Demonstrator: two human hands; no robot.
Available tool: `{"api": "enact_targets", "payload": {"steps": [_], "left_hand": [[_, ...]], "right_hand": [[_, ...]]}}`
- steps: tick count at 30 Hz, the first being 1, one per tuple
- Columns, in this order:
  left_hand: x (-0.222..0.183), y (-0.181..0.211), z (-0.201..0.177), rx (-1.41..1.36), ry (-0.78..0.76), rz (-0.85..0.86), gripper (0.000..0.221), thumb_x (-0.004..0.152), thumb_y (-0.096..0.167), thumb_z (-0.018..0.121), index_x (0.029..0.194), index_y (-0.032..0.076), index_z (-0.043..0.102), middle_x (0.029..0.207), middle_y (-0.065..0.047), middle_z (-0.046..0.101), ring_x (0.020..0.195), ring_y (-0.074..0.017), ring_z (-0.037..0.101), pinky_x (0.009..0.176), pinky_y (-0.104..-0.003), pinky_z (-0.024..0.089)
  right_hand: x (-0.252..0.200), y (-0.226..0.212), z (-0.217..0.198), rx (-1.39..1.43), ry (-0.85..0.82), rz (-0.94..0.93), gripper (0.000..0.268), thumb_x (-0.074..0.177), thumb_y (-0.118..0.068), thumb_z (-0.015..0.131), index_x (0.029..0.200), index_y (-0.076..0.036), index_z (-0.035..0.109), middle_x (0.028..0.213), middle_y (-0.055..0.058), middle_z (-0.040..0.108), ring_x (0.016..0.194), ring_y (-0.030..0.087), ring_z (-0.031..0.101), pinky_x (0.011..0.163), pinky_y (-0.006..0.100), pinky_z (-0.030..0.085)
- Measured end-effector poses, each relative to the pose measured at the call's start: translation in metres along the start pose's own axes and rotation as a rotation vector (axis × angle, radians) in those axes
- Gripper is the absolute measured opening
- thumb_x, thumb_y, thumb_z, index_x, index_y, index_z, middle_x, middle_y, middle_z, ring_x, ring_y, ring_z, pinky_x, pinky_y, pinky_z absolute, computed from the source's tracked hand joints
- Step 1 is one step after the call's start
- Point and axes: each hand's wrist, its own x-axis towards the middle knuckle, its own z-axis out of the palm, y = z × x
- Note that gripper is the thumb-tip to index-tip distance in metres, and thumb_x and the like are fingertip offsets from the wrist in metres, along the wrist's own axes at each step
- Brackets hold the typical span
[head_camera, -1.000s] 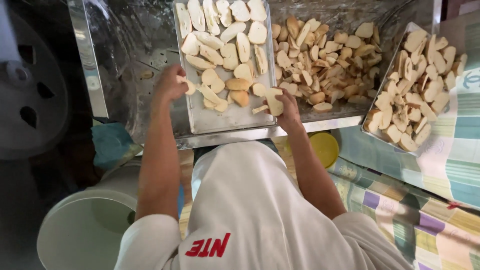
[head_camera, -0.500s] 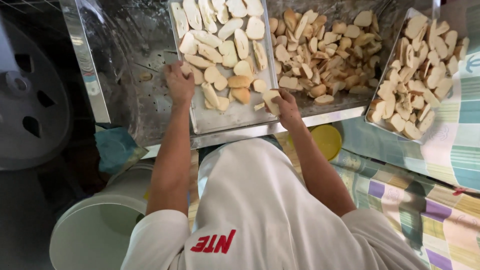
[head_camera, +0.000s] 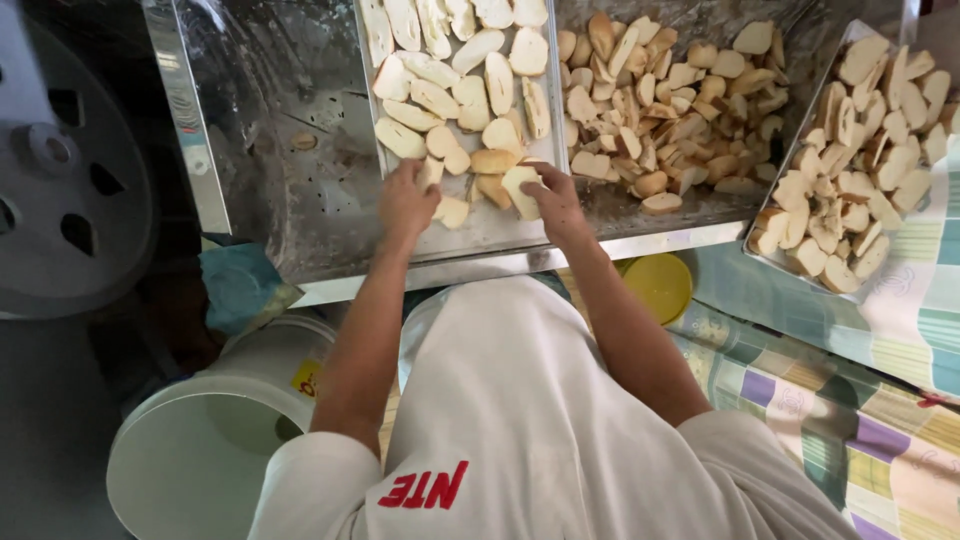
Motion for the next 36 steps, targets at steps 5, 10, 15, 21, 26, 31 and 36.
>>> {"api": "enact_targets", "payload": {"steps": [5,10,15,21,26,31,36], "left_hand": [[0.0,-0.003,-0.036,0.116,0.0,0.198,0.038,0.089,0.001,0.068,0.125,0.01,0.071,0.121,-0.018,0.06,0.115,-0.0422,0.06,0.098,-0.048,0.052],[0.01,-0.014,-0.039,0.067,0.271,0.335,0.035,0.084,-0.003,0.074,0.117,0.007,0.069,0.122,-0.019,0.049,0.109,-0.0421,0.057,0.093,-0.049,0.051],[0.008,-0.028,-0.01,-0.056,0.286,0.133,0.052,0.081,0.018,0.088,0.117,0.005,0.054,0.112,-0.02,0.053,0.103,-0.0422,0.063,0.085,-0.049,0.055],[0.013,-0.027,0.012,-0.082,0.276,0.096,0.053,0.087,0.025,0.087,0.116,0.002,0.049,0.104,-0.025,0.061,0.093,-0.0477,0.071,0.073,-0.051,0.06],[-0.02,-0.005,-0.004,0.055,0.135,0.138,0.038,0.088,0.034,0.082,0.112,0.011,0.063,0.104,-0.016,0.067,0.099,-0.0393,0.072,0.073,-0.048,0.06],[-0.042,-0.027,0.016,0.138,-0.174,0.121,0.059,0.083,0.024,0.081,0.136,0.017,0.056,0.129,-0.015,0.052,0.12,-0.0468,0.061,0.088,-0.056,0.059],[-0.04,-0.035,-0.007,-0.037,-0.162,-0.021,0.054,0.09,0.001,0.07,0.141,0.011,0.056,0.134,-0.022,0.05,0.128,-0.0445,0.057,0.099,-0.051,0.055]], "right_hand": [[0.006,0.012,0.0,-0.035,-0.02,0.01,0.035,0.082,-0.001,0.071,0.117,-0.003,0.073,0.09,0.012,0.064,0.068,0.018,0.07,0.053,0.03,0.06],[0.005,0.005,0.003,-0.026,-0.003,0.021,0.036,0.08,-0.002,0.073,0.116,-0.004,0.074,0.091,0.014,0.065,0.068,0.02,0.07,0.053,0.032,0.061],[0.0,0.002,0.001,-0.042,0.035,0.039,0.036,0.081,-0.005,0.075,0.117,-0.008,0.075,0.096,0.013,0.065,0.073,0.02,0.07,0.058,0.032,0.061],[0.002,-0.003,0.005,-0.233,0.012,-0.002,0.042,0.085,-0.01,0.081,0.126,-0.009,0.071,0.11,0.017,0.066,0.089,0.027,0.071,0.069,0.039,0.063],[-0.004,-0.011,0.014,-0.319,-0.014,0.006,0.037,0.088,-0.015,0.082,0.122,-0.008,0.07,0.109,0.017,0.066,0.095,0.031,0.073,0.072,0.038,0.063],[0.008,0.017,0.005,-0.29,-0.028,0.012,0.038,0.088,-0.017,0.082,0.122,-0.006,0.069,0.104,0.015,0.064,0.089,0.025,0.072,0.066,0.034,0.061],[-0.004,0.007,0.014,-0.32,-0.058,0.057,0.043,0.086,-0.02,0.084,0.125,-0.007,0.068,0.108,0.018,0.063,0.088,0.026,0.07,0.068,0.039,0.06]]}}
